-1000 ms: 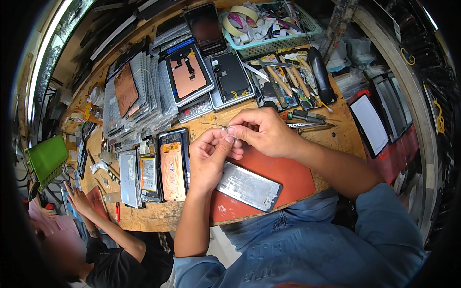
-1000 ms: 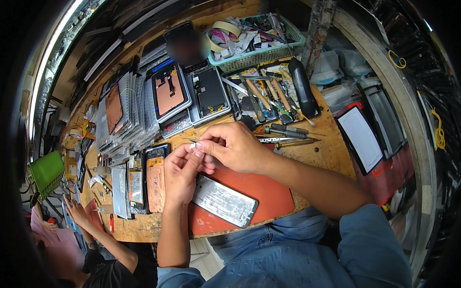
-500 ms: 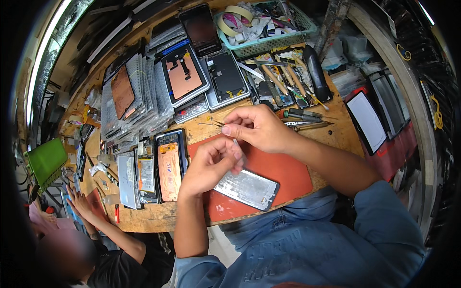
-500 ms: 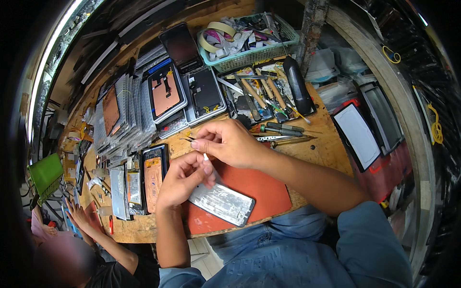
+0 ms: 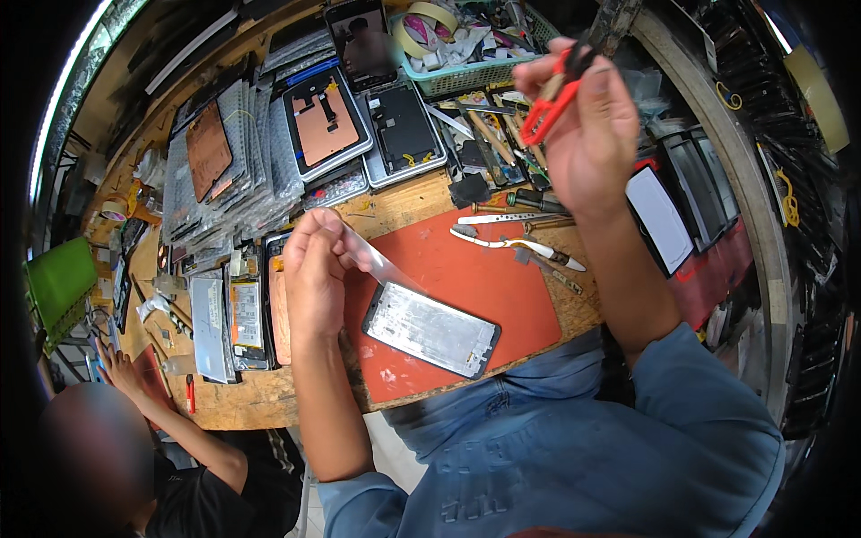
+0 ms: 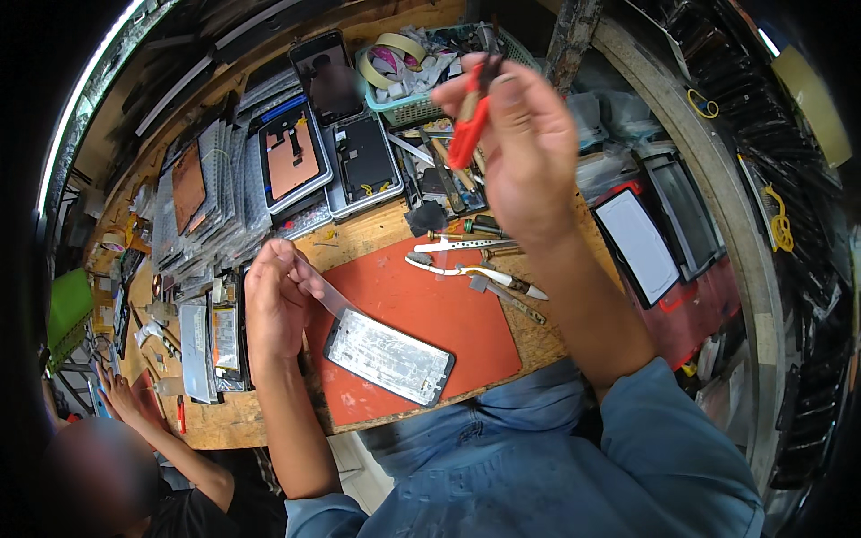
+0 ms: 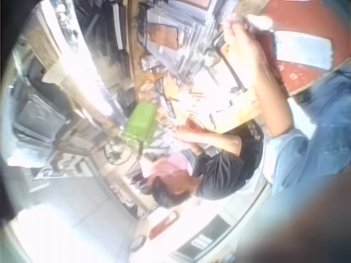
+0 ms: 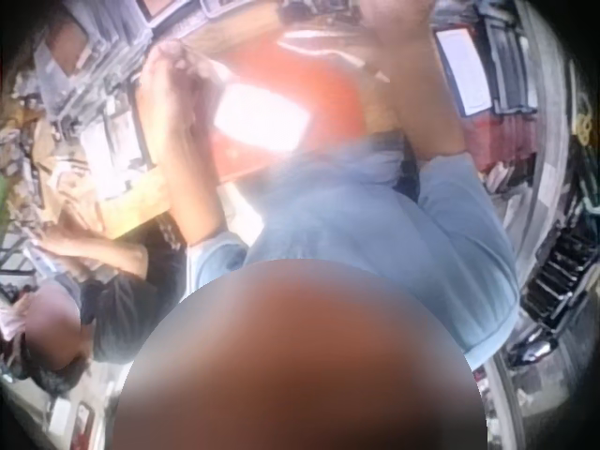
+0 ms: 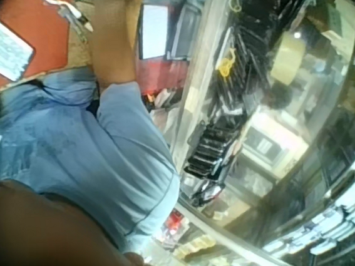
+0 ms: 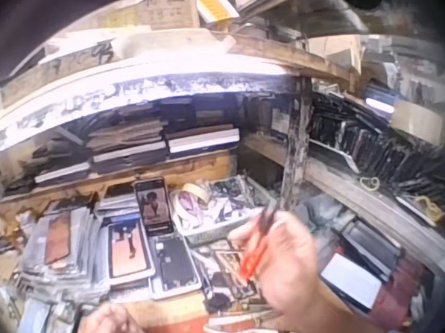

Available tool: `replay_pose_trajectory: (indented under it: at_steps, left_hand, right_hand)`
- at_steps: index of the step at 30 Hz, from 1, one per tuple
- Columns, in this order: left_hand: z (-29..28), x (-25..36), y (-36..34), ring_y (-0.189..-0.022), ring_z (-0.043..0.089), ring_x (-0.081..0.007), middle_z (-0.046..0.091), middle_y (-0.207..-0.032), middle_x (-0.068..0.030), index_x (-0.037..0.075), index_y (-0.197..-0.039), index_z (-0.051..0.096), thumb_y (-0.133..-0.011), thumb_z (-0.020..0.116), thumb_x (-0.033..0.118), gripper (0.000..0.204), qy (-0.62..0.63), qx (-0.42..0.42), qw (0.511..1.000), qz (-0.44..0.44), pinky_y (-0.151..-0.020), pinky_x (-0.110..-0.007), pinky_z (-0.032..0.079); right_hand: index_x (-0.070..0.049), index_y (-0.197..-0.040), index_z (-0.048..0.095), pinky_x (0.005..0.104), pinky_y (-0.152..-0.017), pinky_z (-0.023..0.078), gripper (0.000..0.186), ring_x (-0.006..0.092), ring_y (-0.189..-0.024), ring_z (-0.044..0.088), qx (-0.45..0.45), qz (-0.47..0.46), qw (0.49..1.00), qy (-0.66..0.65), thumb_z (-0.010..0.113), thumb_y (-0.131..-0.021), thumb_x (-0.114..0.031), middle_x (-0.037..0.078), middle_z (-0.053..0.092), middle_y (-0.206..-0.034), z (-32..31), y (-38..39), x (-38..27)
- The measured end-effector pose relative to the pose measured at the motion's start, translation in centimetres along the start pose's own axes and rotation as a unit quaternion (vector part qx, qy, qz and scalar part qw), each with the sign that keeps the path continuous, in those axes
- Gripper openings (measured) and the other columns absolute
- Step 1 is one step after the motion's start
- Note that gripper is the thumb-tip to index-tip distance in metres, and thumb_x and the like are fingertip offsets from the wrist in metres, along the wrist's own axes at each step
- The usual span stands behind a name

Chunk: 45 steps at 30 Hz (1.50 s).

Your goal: The person cleans the back of a disassembled smartphone with a cloth, then uses a screwdriver to remove screws. They brush the surface with a toothbrush, apply adhesive tape, and use pliers to adjust internal components. The person continues to clean and reposition parts on the phone's back panel.

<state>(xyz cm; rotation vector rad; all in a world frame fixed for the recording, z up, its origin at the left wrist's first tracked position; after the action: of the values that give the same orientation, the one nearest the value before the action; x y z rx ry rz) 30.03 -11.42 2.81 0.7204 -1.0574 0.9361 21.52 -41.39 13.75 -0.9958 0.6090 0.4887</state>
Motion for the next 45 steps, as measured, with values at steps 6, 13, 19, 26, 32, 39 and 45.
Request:
replay_pose_trajectory:
  at_steps: [6, 13, 19, 26, 32, 39, 45]
  left_hand:
    - [-0.9, -0.2, -0.6, -0.073, 0.069, -0.0134, 0.068, -0.090, -0.0035, 0.007, -0.109, 0.063, -0.117, 0.061, 0.022, 0.018, 0.011, 0.044, 0.997, 0.057, -0.067, -0.028, 0.059]
    - [0.9, 0.3, 0.1, -0.083, 0.075, -0.0162, 0.073, -0.097, -0.0074, 0.001, -0.116, 0.067, -0.115, 0.065, 0.021, 0.020, 0.001, 0.032, 0.998, 0.057, -0.074, -0.030, 0.064]
    - [1.5, -1.4, 0.4, -0.087, 0.075, -0.0154, 0.074, -0.098, -0.0075, -0.002, -0.117, 0.070, -0.110, 0.073, 0.012, 0.016, -0.033, 0.018, 0.999, 0.035, -0.081, -0.029, 0.065]
    - [0.2, 0.1, 0.5, -0.094, 0.076, -0.0176, 0.074, -0.103, -0.0084, -0.002, -0.126, 0.066, -0.108, 0.074, 0.007, 0.021, 0.003, 0.091, 0.993, 0.077, -0.088, -0.030, 0.064]
    - [1.3, -0.7, 0.5, -0.094, 0.076, -0.0167, 0.075, -0.105, -0.0092, -0.003, -0.132, 0.063, -0.108, 0.074, 0.005, 0.027, -0.007, 0.037, 0.997, 0.064, -0.088, -0.030, 0.065]
    - [1.9, -0.7, 0.6, -0.094, 0.077, -0.0175, 0.074, -0.107, -0.0101, -0.005, -0.134, 0.061, -0.109, 0.071, 0.002, 0.028, -0.021, 0.014, 0.997, 0.072, -0.087, -0.030, 0.066]
    - [2.3, -0.6, 0.7, -0.096, 0.078, -0.0178, 0.074, -0.107, -0.0106, -0.005, -0.136, 0.061, -0.109, 0.070, 0.001, 0.029, -0.012, -0.001, 0.997, 0.077, -0.088, -0.030, 0.066]
  right_hand:
    - [-0.001, -0.130, 0.070, 0.0289, -0.084, 0.056, 0.035, 0.0113, -0.091, 0.067, -0.167, 0.165, 0.965, 0.116, 0.073, -0.110, -0.030, 0.005, 0.073, -0.110, 2.5, 4.1, 6.9]
    - [0.001, -0.100, 0.076, 0.0286, -0.071, 0.048, 0.024, 0.0044, -0.078, 0.053, -0.290, 0.343, 0.872, 0.195, 0.078, -0.107, -0.021, -0.003, 0.067, -0.080, 7.9, 10.5, 9.4]
    - [0.000, -0.120, 0.077, 0.0250, -0.062, 0.044, 0.029, 0.0025, -0.074, 0.053, -0.257, 0.363, 0.888, 0.112, 0.065, -0.114, -0.026, -0.002, 0.068, -0.087, 6.8, 10.3, 10.5]
    - [-0.002, -0.142, 0.066, 0.0225, -0.052, 0.038, 0.036, 0.0025, -0.061, 0.047, -0.295, 0.449, 0.839, 0.086, 0.057, -0.118, -0.027, 0.001, 0.066, -0.085, 6.9, 11.1, 10.5]
    - [-0.002, -0.118, 0.070, 0.0244, -0.063, 0.045, 0.024, 0.0049, -0.072, 0.059, -0.260, 0.450, 0.852, 0.068, 0.062, -0.116, -0.024, 0.003, 0.072, -0.086, 7.0, 10.3, 9.9]
    - [-0.003, -0.112, 0.071, 0.0236, -0.060, 0.042, 0.024, 0.0032, -0.067, 0.055, -0.259, 0.451, 0.853, 0.046, 0.063, -0.116, -0.025, 0.002, 0.073, -0.083, 7.2, 10.3, 9.9]
    - [-0.002, -0.129, 0.068, 0.0228, -0.048, 0.033, 0.028, 0.0024, -0.055, 0.044, -0.280, 0.450, 0.846, 0.057, 0.059, -0.118, -0.026, 0.005, 0.070, -0.083, 7.0, 10.7, 10.4]
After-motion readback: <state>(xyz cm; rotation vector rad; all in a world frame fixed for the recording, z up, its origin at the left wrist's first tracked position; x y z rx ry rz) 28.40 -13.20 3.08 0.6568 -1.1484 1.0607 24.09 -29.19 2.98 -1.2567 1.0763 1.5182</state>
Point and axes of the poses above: each hand's wrist, its own y-axis away from the middle knuckle, its own z-axis out of the palm, x = y × z, the point moved 9 cm from there along -y, towards the middle knuckle
